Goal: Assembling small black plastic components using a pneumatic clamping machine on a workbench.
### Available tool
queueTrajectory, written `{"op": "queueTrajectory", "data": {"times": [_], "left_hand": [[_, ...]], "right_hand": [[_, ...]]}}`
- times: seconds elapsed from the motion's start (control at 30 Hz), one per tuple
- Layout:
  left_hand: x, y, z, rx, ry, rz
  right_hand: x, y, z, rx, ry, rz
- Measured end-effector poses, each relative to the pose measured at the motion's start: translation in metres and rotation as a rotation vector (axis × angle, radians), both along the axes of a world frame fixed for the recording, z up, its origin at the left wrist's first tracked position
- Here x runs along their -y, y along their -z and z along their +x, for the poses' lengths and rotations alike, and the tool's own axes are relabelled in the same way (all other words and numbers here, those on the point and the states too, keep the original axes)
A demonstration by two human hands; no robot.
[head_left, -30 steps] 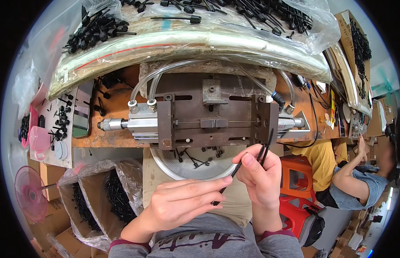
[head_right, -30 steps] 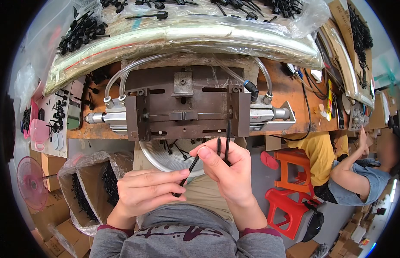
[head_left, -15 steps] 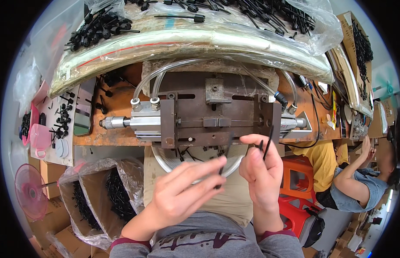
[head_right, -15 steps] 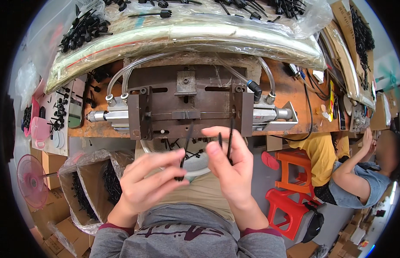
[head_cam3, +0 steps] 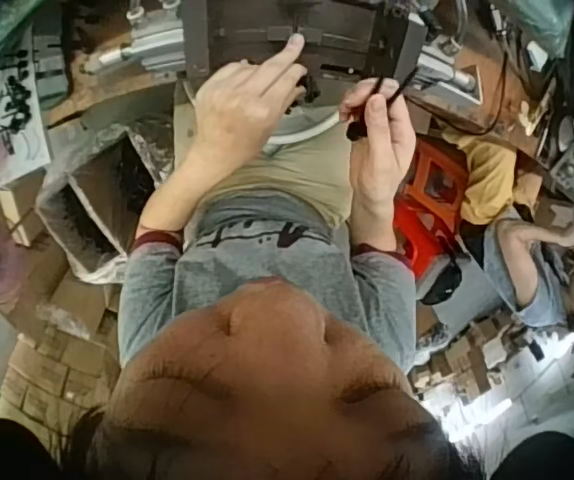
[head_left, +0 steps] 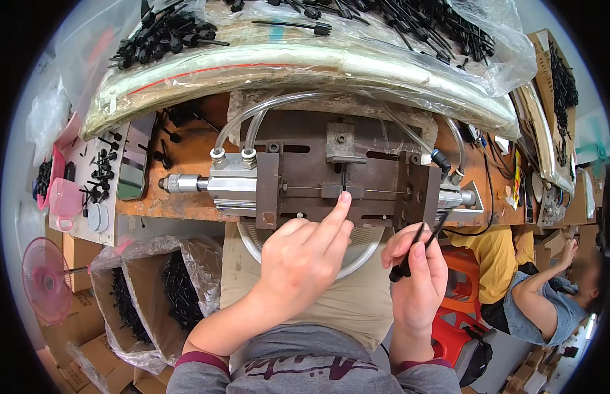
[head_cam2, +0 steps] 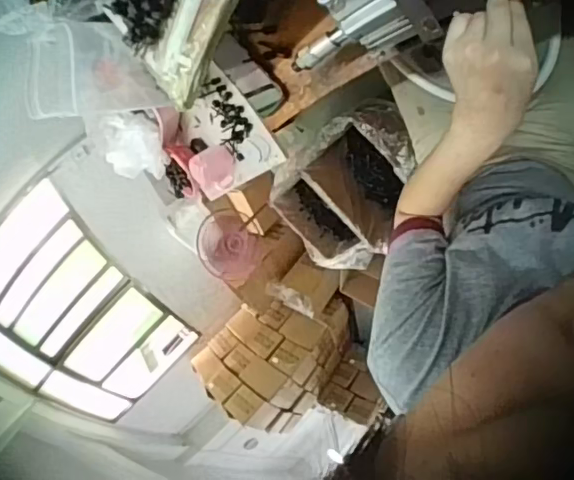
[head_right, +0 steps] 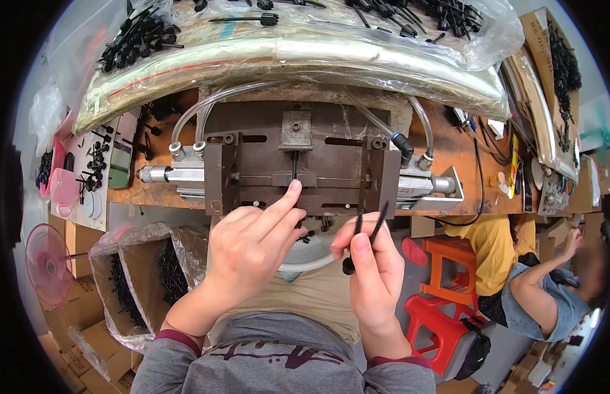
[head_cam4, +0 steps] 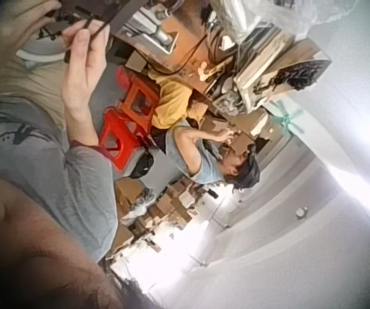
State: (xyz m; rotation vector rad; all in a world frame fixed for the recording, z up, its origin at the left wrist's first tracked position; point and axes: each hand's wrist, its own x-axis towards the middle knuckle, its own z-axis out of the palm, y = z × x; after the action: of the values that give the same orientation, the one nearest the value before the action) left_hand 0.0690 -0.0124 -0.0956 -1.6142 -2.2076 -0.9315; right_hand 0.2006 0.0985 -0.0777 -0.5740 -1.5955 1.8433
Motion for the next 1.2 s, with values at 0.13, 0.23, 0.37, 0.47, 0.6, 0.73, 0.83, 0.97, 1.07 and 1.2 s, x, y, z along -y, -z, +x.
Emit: {"op": "queueTrajectory", "data": {"times": [0.13,0.23,0.37,0.47,0.6,0.73,0.83,0.97,1.07,1.2], "left_hand": [[0.001,0.000,0.000,0.016,-0.004,-0.016],[0.001,-0.001,0.001,0.018,-0.012,-0.021],[0.002,-0.003,0.000,0.026,-0.011,-0.027],[0.004,-0.003,-0.003,0.070,0.009,0.001],[0.019,-0.011,-0.003,0.210,0.123,0.088],[0.033,-0.017,0.011,0.383,0.292,0.212],[0.034,-0.011,0.012,0.334,0.366,0.141],[0.039,-0.011,0.012,0.338,0.357,0.130],[0.035,-0.010,0.011,0.326,0.271,0.141],[0.020,-0.007,0.007,0.175,0.080,0.112]], "right_hand": [[0.000,-0.008,0.006,0.156,-0.024,0.141],[-0.003,-0.006,0.011,0.147,-0.115,0.106],[0.002,-0.008,0.007,0.075,-0.113,-0.149],[0.002,-0.003,0.005,0.038,-0.130,-0.249],[0.004,0.000,0.002,0.011,-0.112,-0.367],[0.004,0.001,-0.001,0.013,-0.143,-0.425],[0.013,0.001,-0.009,0.022,-0.095,-0.378],[0.011,0.001,-0.007,0.029,-0.087,-0.384],[0.011,0.004,-0.005,-0.026,-0.014,-0.362],[0.005,0.013,0.001,-0.073,-0.044,-0.303]]}}
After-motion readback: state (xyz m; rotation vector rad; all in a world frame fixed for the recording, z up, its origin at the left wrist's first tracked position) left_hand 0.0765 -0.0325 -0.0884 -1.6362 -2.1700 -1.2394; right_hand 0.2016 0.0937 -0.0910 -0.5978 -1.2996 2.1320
